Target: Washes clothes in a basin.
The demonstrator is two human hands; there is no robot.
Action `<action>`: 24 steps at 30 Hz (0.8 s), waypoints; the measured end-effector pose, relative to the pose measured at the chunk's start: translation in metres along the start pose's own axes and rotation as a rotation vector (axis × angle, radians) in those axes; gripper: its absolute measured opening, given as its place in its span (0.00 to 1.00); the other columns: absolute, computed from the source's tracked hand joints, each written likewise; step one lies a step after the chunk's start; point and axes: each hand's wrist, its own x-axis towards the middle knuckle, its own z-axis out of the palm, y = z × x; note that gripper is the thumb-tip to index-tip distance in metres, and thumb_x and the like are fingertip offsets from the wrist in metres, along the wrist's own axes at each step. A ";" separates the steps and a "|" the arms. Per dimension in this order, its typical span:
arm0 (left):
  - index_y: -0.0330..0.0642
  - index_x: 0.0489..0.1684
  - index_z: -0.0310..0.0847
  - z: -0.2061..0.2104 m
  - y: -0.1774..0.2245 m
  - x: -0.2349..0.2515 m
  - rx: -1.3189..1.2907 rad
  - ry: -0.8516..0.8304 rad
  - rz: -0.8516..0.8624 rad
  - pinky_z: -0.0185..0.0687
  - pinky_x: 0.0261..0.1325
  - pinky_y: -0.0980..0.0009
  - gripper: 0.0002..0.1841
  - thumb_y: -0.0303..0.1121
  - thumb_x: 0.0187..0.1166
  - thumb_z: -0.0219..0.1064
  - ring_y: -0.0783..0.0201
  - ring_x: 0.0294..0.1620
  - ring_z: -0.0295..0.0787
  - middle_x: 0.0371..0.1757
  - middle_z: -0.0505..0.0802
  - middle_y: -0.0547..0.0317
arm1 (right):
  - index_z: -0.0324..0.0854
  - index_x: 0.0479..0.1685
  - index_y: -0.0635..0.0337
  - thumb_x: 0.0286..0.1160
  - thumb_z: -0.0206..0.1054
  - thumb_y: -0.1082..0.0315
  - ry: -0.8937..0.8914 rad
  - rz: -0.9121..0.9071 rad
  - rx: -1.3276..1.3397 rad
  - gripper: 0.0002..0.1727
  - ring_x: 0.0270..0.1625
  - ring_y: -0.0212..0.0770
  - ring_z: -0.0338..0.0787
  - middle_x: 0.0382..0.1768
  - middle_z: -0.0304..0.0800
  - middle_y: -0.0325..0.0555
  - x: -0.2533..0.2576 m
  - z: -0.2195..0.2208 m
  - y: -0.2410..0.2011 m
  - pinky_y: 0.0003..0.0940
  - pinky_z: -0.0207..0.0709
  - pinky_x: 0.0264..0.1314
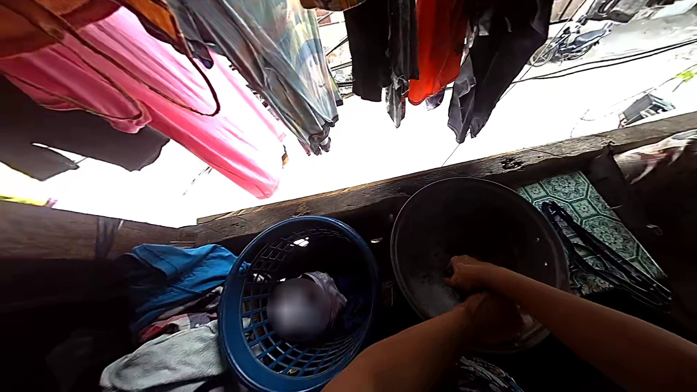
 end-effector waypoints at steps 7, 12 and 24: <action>0.34 0.42 0.89 -0.102 -0.024 -0.132 -0.200 0.937 0.067 0.90 0.55 0.61 0.24 0.24 0.40 0.82 0.61 0.51 0.91 0.47 0.93 0.52 | 0.76 0.75 0.57 0.96 0.41 0.49 0.257 -0.379 0.507 0.28 0.60 0.46 0.86 0.61 0.87 0.54 -0.007 -0.027 0.010 0.49 0.79 0.61; 0.43 0.52 0.83 -0.146 -0.062 -0.265 -0.179 1.098 -0.312 0.88 0.50 0.73 0.15 0.34 0.69 0.72 0.75 0.44 0.89 0.46 0.91 0.65 | 0.67 0.87 0.55 0.72 0.79 0.55 0.661 0.208 0.060 0.42 0.82 0.87 0.59 0.83 0.56 0.83 0.024 -0.038 0.073 0.87 0.59 0.69; 0.34 0.94 0.44 -0.037 -0.175 -0.320 -0.269 0.446 -1.478 0.57 0.87 0.44 0.54 0.44 0.71 0.80 0.32 0.88 0.60 0.88 0.61 0.24 | 0.86 0.51 0.59 0.51 0.76 0.78 0.779 -0.536 0.090 0.22 0.52 0.58 0.89 0.43 0.90 0.53 0.001 0.000 0.017 0.62 0.82 0.54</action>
